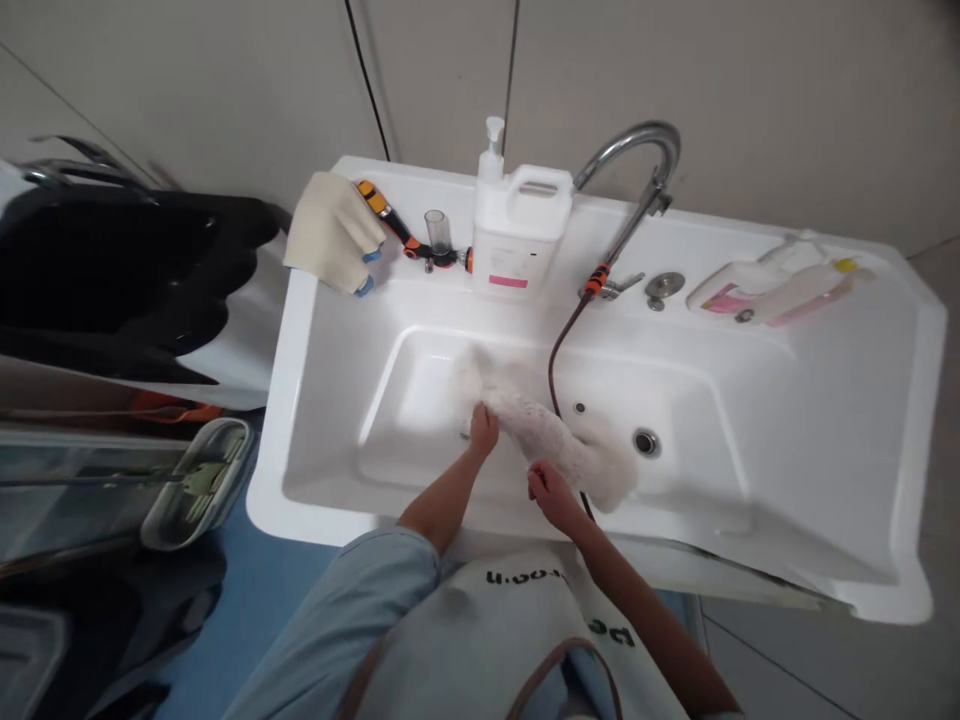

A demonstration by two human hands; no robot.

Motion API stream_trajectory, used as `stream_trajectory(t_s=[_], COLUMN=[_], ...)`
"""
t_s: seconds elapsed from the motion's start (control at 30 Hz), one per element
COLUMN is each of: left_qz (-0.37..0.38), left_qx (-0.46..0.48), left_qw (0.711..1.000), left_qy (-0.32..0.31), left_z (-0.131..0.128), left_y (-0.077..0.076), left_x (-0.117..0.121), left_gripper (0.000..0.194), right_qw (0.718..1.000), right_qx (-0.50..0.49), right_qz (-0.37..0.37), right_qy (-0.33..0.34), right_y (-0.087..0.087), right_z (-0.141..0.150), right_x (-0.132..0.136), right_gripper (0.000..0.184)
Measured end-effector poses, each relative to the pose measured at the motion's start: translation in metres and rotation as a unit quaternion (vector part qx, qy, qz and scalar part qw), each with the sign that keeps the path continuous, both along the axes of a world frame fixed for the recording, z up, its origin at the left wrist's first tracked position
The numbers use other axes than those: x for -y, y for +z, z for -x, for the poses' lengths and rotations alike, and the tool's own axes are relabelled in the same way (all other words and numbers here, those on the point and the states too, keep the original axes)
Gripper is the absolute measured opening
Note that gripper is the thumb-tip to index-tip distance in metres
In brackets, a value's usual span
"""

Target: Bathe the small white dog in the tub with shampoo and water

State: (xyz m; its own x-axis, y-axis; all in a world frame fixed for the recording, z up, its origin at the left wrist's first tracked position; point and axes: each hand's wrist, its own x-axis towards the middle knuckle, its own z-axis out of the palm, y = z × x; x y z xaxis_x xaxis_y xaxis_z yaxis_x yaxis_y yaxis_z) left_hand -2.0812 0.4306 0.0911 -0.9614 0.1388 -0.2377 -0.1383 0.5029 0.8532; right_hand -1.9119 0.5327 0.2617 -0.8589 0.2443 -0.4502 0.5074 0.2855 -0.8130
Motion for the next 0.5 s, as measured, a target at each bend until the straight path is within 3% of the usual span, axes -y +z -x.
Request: stream_trajectory(t_s=[0.1,0.2,0.27,0.4,0.5], left_qz=[-0.011,-0.058,-0.04,0.132,0.166], left_qx=[-0.062,-0.146,-0.153,-0.027,0.027], left_qw=[0.993,0.953,0.938,0.946,0.932], left_qy=[-0.101,-0.26,-0.31,-0.295,-0.32], left_z=[-0.026,-0.028,-0.006,0.064,0.092], left_y=[-0.01,-0.014,-0.01,0.005,0.009], left_x=[0.009,0.018,0.018,0.005,0.013], left_gripper=[0.052,0.06,0.058,0.046,0.047], right_qw=[1.0,0.999,0.998,0.998,0.996], right_qx=[0.019,0.039,0.045,0.059,0.082], right_qz=[-0.013,-0.017,-0.027,-0.029,-0.015], right_qy=[-0.009,-0.011,-0.017,-0.006,0.034], right_y=[0.003,0.004,0.006,0.011,0.013], right_z=[0.009,0.016,0.019,0.021,0.022], right_x=[0.004,0.008,0.011,0.017,0.023], right_gripper=[0.016,0.015,0.014,0.014,0.014])
